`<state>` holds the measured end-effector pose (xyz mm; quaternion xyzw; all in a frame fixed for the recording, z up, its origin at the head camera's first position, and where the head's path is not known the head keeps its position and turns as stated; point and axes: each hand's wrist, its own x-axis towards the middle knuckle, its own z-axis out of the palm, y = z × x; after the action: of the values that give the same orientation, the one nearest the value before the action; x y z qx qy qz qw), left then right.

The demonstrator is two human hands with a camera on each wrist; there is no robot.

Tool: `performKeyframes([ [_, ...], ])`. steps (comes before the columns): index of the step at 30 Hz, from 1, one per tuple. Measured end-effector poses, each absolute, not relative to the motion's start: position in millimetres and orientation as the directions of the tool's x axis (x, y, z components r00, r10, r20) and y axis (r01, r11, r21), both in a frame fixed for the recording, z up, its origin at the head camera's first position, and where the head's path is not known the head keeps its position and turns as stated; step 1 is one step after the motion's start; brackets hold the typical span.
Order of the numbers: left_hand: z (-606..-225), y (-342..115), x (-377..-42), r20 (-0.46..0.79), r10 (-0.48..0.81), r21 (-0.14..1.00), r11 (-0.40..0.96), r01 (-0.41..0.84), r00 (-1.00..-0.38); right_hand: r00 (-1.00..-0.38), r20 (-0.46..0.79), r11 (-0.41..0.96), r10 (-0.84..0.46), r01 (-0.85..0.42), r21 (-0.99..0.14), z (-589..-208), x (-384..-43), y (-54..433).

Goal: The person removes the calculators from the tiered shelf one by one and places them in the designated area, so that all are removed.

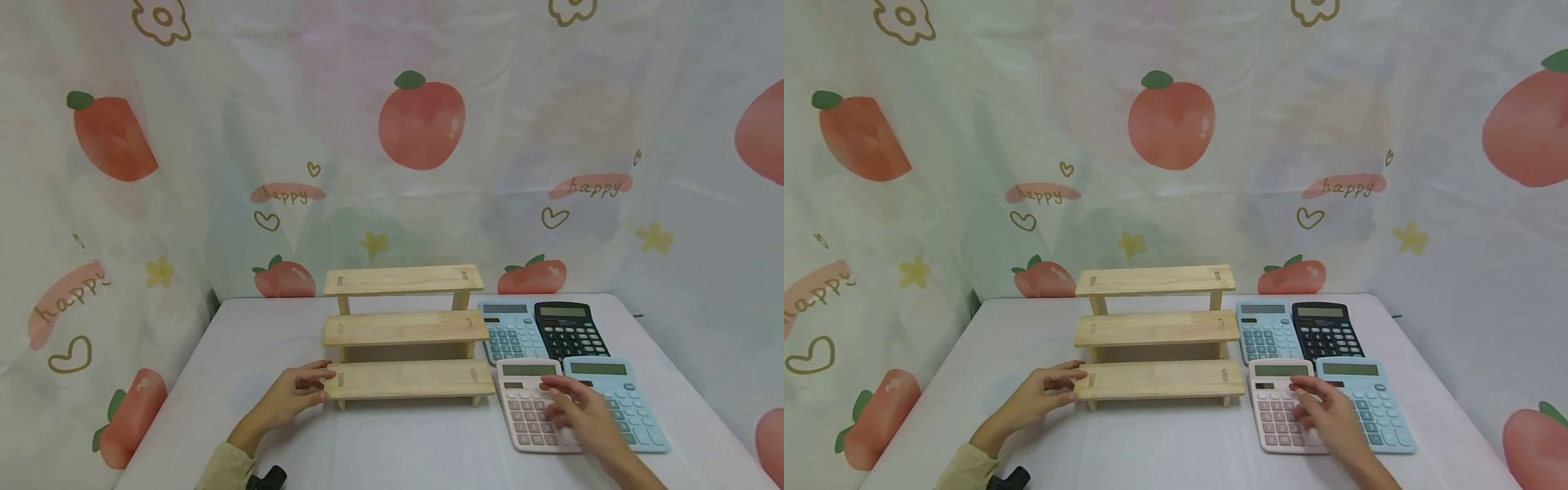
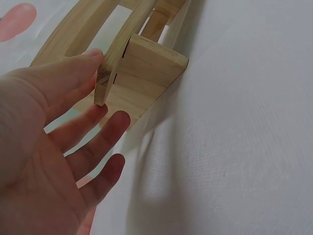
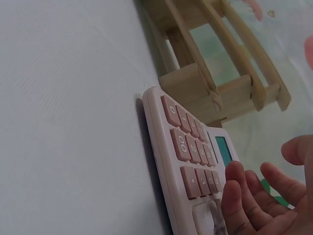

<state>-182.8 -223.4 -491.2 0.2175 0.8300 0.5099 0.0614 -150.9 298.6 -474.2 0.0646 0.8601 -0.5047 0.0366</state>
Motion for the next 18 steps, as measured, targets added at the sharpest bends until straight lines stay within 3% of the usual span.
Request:
performKeyframes([
  [18,-479.7,-222.0,-175.0,0.053,0.299,0.803,0.554,0.219,-0.953,-0.993,-0.111,0.478,0.029,0.111,-0.871,-467.5,-158.9,283.2],
])
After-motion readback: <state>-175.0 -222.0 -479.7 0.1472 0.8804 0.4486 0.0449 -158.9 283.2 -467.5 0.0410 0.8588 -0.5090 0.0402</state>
